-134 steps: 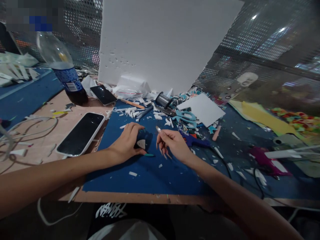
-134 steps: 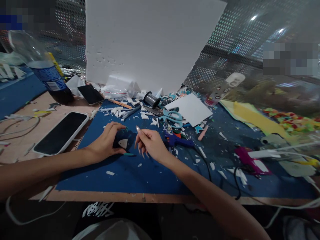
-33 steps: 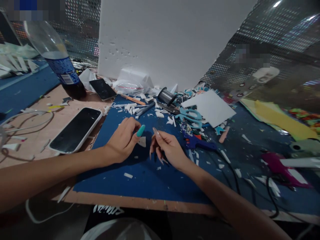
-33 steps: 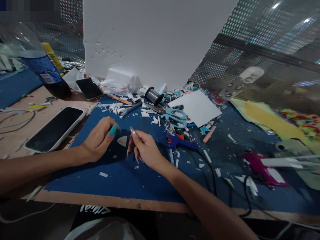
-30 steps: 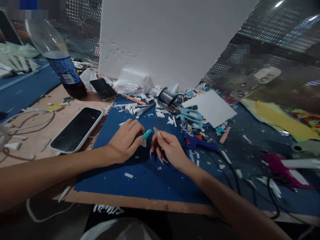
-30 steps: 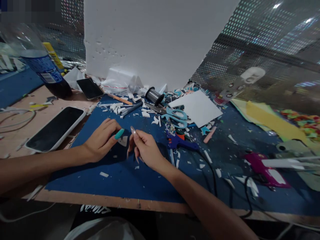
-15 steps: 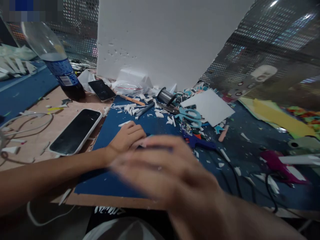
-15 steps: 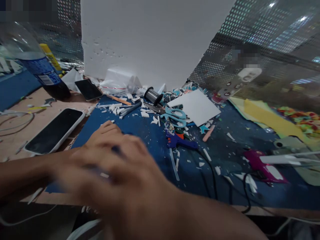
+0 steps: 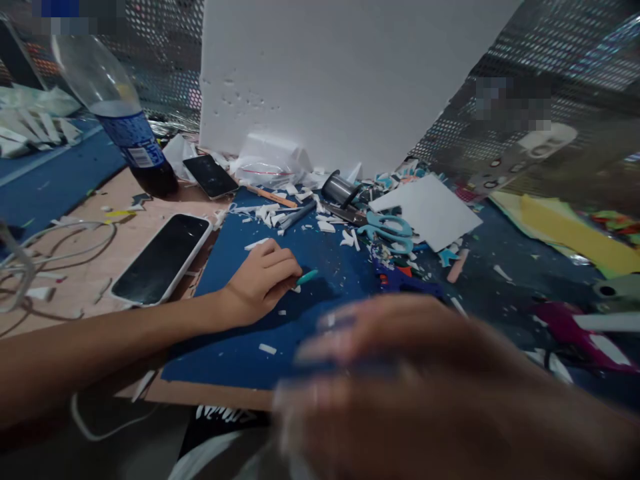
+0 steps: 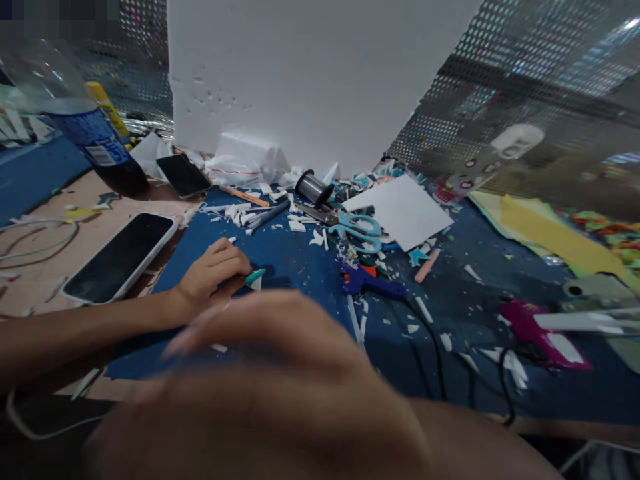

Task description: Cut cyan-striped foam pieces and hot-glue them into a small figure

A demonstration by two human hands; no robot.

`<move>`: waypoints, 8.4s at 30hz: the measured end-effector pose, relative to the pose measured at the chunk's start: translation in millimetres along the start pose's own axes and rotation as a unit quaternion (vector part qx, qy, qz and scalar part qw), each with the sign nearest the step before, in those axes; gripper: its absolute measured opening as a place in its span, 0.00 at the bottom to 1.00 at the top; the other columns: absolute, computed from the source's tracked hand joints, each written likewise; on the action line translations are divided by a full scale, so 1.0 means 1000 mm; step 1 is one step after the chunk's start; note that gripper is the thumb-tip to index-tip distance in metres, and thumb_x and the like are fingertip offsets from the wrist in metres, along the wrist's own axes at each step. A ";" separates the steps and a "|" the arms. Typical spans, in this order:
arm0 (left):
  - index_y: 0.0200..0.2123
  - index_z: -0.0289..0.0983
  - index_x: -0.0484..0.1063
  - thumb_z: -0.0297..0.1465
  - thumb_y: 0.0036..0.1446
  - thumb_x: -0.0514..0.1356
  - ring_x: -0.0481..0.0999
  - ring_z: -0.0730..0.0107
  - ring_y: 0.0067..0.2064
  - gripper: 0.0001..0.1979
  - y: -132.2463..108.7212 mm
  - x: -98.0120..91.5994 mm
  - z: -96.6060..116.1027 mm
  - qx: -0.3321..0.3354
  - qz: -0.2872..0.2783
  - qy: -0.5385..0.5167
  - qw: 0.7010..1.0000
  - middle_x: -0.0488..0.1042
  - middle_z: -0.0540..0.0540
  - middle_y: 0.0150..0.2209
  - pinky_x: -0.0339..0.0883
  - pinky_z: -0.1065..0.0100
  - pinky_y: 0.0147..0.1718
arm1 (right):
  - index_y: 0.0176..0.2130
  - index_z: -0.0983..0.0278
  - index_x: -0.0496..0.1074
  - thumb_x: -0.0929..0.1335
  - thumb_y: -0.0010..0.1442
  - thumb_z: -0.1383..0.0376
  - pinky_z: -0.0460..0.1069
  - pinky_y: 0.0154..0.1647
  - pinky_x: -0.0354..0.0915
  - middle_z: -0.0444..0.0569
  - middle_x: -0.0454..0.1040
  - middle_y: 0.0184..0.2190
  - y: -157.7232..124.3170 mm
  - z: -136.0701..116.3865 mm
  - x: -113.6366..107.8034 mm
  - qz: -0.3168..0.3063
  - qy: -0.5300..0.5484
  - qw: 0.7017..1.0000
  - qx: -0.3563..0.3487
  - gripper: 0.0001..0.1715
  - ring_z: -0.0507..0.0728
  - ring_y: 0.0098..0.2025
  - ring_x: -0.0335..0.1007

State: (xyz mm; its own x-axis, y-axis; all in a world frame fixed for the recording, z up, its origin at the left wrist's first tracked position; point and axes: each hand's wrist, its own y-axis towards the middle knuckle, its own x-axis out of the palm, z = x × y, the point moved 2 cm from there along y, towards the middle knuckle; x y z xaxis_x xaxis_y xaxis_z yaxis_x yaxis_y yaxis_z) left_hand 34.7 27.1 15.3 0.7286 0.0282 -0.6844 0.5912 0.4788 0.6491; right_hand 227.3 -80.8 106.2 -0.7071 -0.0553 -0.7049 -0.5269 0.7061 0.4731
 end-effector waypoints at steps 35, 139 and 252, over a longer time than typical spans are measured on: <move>0.58 0.19 0.61 0.40 0.61 0.46 0.59 0.39 0.59 0.32 -0.028 0.001 0.031 -0.134 -0.166 0.299 0.930 0.57 0.23 0.61 0.58 0.46 0.49 | 0.27 0.63 0.63 0.60 0.65 0.58 0.41 0.14 0.56 0.38 0.65 0.15 0.027 0.116 0.078 -0.078 0.233 0.903 0.351 0.18 0.44 0.11 0.57; 0.50 0.33 0.60 0.36 0.48 0.64 0.72 0.53 0.46 0.28 -0.015 -0.009 0.010 -0.205 -0.039 0.085 0.974 0.73 0.39 0.43 0.69 0.54 0.40 | 0.23 0.62 0.60 0.62 0.61 0.67 0.43 0.17 0.56 0.37 0.61 0.11 0.038 0.112 0.074 -0.151 0.166 0.900 0.373 0.14 0.47 0.12 0.59; 0.42 0.39 0.57 0.30 0.47 0.66 0.73 0.62 0.41 0.22 -0.010 0.003 -0.011 -0.326 -0.085 -0.122 0.933 0.70 0.45 0.39 0.71 0.59 0.40 | 0.27 0.63 0.62 0.61 0.64 0.50 0.40 0.11 0.56 0.39 0.65 0.17 0.035 0.115 0.072 -0.123 0.277 0.877 0.373 0.22 0.43 0.12 0.58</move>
State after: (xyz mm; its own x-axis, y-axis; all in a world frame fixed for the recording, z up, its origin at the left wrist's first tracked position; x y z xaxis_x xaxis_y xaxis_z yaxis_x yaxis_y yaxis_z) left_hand 27.0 31.7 2.8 0.7480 -0.2597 -0.6108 0.4269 0.8929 0.1431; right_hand 211.6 21.2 11.5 -0.8450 -0.4587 -0.2749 -0.3859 0.8789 -0.2803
